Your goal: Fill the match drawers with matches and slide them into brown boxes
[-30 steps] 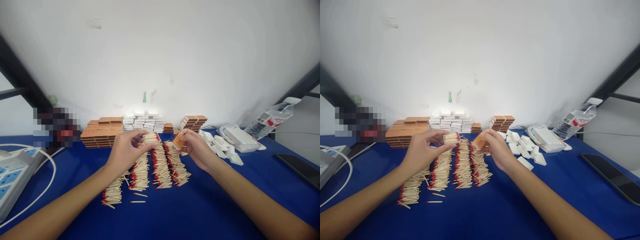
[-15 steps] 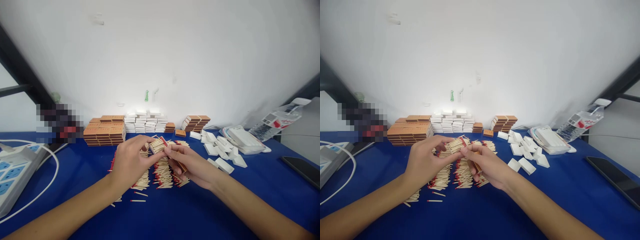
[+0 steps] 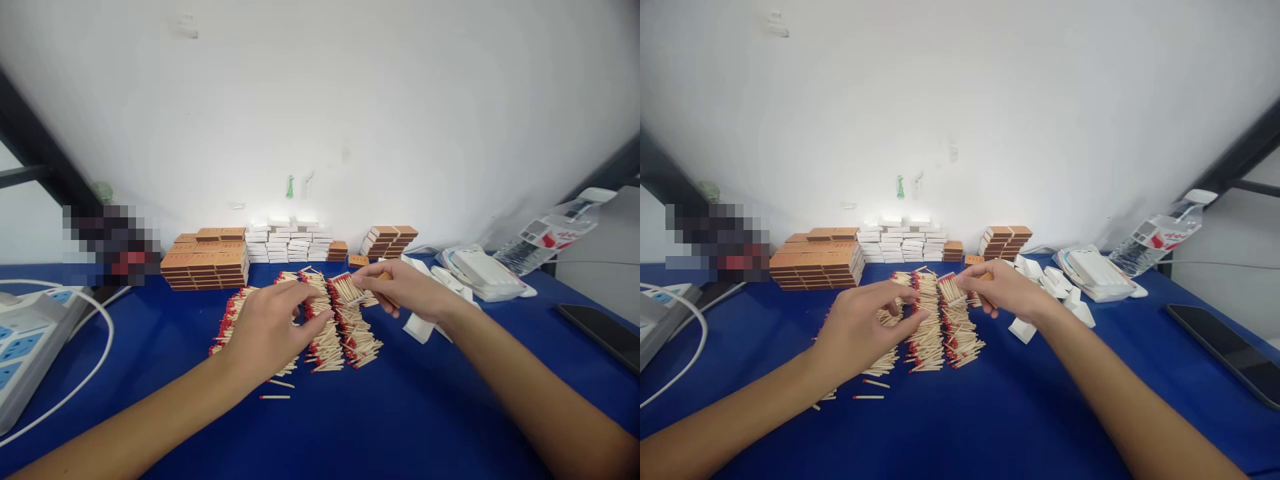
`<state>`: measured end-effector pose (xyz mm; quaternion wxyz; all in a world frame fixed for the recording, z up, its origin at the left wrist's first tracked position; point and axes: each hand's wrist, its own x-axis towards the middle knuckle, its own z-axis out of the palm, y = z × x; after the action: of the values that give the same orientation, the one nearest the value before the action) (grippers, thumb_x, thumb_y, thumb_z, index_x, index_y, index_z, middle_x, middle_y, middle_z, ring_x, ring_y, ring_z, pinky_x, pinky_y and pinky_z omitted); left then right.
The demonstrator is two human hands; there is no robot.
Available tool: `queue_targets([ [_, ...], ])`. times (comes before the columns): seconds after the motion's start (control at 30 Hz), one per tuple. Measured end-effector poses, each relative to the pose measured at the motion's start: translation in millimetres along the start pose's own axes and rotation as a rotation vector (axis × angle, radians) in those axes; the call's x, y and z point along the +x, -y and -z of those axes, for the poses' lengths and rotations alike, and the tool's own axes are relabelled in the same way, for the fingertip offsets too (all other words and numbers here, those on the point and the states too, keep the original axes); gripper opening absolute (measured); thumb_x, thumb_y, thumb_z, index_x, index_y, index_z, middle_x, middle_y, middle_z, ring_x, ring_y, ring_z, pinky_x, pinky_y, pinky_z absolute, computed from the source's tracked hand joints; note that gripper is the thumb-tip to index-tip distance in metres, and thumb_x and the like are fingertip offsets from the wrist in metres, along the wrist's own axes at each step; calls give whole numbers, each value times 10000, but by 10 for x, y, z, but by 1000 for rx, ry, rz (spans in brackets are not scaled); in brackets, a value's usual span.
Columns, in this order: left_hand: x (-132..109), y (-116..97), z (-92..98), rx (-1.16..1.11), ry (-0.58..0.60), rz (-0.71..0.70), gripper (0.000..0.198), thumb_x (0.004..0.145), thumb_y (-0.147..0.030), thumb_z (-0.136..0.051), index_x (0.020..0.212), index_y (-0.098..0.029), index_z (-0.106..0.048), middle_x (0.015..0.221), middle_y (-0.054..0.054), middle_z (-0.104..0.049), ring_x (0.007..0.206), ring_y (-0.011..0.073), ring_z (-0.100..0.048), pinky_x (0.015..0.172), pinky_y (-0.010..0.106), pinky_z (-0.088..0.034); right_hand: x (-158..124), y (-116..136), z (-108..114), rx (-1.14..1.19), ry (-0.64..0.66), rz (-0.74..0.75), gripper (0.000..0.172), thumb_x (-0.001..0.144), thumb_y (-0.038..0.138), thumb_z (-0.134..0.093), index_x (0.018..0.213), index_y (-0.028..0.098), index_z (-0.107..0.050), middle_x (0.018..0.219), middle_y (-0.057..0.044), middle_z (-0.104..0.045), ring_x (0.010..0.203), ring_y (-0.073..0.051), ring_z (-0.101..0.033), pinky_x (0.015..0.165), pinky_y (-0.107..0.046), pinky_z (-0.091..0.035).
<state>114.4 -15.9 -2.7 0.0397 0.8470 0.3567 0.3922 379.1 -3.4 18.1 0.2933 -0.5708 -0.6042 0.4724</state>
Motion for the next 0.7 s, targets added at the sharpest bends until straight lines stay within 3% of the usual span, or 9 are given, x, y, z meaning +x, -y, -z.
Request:
queue_targets([
  [0.13, -13, -20, -8, -10, 62, -9, 103, 917, -326, -761, 947, -229, -745, 862, -20, -783, 685, 164, -701, 661, 310, -513, 26, -83, 421, -228, 94, -46, 459, 844, 619, -724, 977, 188, -812, 460, 39, -516, 425, -119, -446, 432, -255, -347],
  [0.3, -31, -83, -21, -55, 130, -66, 69, 952, -277, -709, 917, -221, -731, 838, -23, -774, 750, 172, -720, 694, 317, -517, -10, -128, 660, -365, 153, -86, 492, 809, 647, -739, 998, 206, -847, 493, 31, -502, 448, -123, -451, 449, -276, -356],
  [0.47, -85, -228, -43, -117, 198, -77, 87, 970, -257, -683, 925, -211, -743, 863, -10, -776, 798, 183, -727, 733, 333, -544, -52, -102, 681, -430, 269, -47, 476, 855, 642, -700, 1009, 219, -854, 520, 34, -504, 456, -118, -446, 462, -276, -365],
  [0.57, -123, -329, -59, -127, 235, -105, 99, 977, -239, -667, 922, -207, -743, 857, -7, -770, 795, 187, -722, 743, 345, -548, -46, -96, 628, -463, 368, -44, 458, 841, 617, -718, 1021, 218, -854, 612, 13, -601, 469, -107, -448, 453, -265, -366],
  [0.7, -143, -419, -56, -126, 260, -140, 116, 982, -245, -654, 916, -214, -744, 816, -9, -758, 743, 186, -707, 678, 342, -528, -21, -93, 546, -500, 358, -56, 447, 763, 609, -777, 956, 210, -834, 657, -1, -661, 485, -113, -467, 447, -260, -387],
])
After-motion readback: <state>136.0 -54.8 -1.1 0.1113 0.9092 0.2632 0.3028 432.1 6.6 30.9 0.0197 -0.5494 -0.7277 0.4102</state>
